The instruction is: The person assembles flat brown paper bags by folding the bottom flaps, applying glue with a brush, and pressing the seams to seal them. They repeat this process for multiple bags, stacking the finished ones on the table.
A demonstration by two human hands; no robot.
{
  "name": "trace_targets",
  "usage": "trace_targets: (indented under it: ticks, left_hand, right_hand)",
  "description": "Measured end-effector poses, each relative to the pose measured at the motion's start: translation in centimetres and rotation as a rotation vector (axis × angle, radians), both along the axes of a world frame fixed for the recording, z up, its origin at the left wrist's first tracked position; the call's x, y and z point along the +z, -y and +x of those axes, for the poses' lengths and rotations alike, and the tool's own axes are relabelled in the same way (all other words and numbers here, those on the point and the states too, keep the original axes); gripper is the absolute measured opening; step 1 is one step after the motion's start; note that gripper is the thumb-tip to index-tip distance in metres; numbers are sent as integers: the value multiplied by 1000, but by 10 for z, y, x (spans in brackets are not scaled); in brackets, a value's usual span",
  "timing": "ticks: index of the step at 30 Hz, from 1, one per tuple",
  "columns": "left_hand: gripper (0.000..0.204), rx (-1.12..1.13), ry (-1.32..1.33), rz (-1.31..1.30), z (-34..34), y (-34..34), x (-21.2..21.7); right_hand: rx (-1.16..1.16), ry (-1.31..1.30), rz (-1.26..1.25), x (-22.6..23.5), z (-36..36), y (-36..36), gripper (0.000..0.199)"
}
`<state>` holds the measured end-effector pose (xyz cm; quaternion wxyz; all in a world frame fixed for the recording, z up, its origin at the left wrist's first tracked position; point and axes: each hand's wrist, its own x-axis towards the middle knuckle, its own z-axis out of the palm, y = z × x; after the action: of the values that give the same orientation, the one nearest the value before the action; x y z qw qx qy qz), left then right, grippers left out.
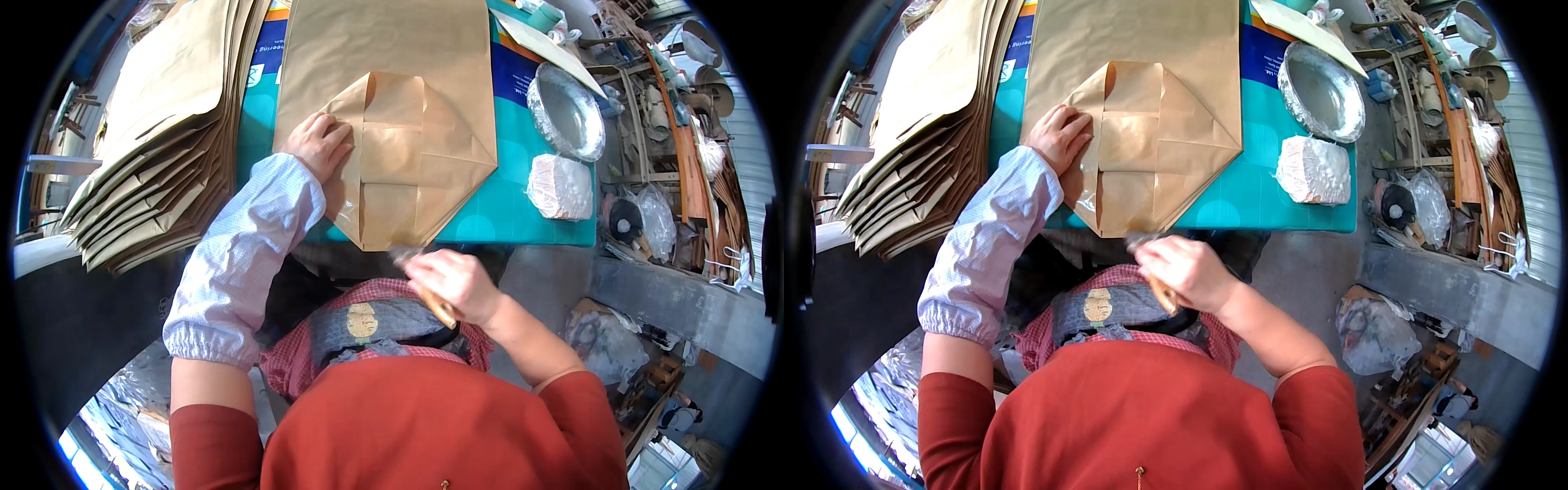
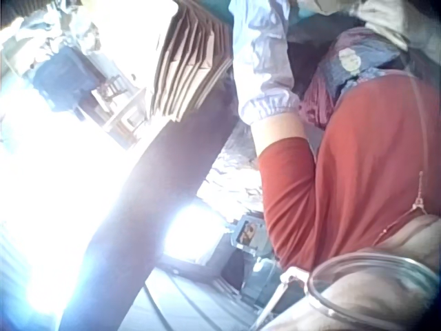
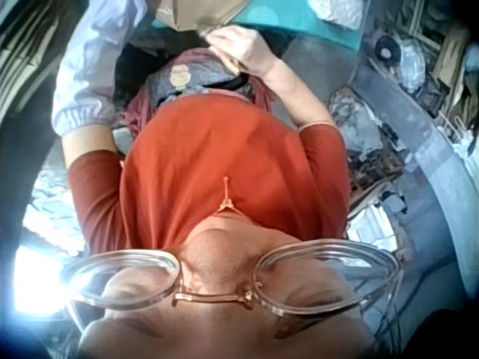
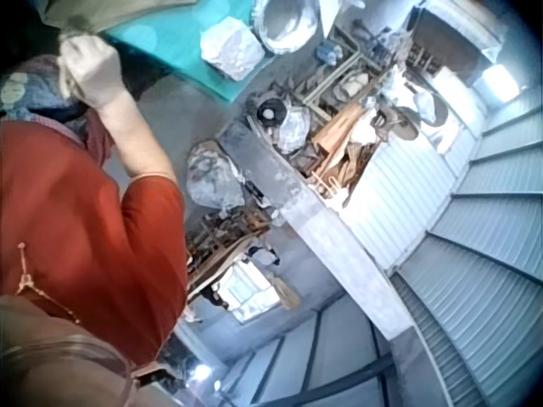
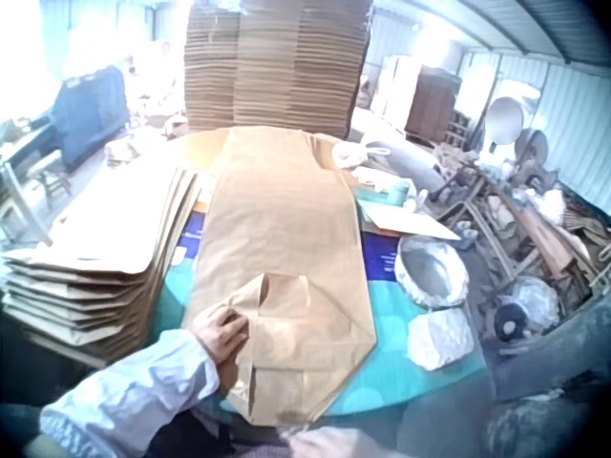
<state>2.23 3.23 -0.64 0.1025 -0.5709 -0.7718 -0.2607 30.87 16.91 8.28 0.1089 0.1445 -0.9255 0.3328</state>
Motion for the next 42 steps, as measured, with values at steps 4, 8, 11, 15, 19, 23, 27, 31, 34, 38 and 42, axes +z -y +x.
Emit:
trace_targets:
  ticks: [4,8,11,15,19,23,27,31,34,38,42]
  left_hand:
    - [34,-24,66,-78,7,7,1]
    - [39,25,25,-189,21,15,15]
    - [40,-2,-35,-252,20,9,12]
    - [38,-13,-39,-250,20,7,13]
    - [43,-3,-8,-250,19,8,10]
    - [41,4,162,-100,21,7,15]
    - [37,76,284,-38,21,15,10]
    - [35,41,253,-69,20,13,16]
    - [33,27,232,-66,19,7,13]
    - [32,36,223,-59,18,10,14]
    - [28,72,206,10,15,17,-6]
  right_hand:
    - [128,-8,-430,12,-23,-13,9]
    - [-444,53,-697,36,-57,-76,5]
    - [-529,91,-752,17,-105,-115,8]
    - [-634,287,-702,-27,-155,-134,9]
    - [-609,255,-666,-31,-184,-143,8]
    - [-591,63,-722,-36,-187,-128,11]
    - [-423,199,-970,-21,-190,-52,13]
    - [-537,137,-703,-67,-228,-48,22]
    - [-668,137,-481,-74,-243,-78,21]
    - [-599,-286,-308,6,-192,-81,8]
    - [-470,-39,-205,36,-89,-109,23]
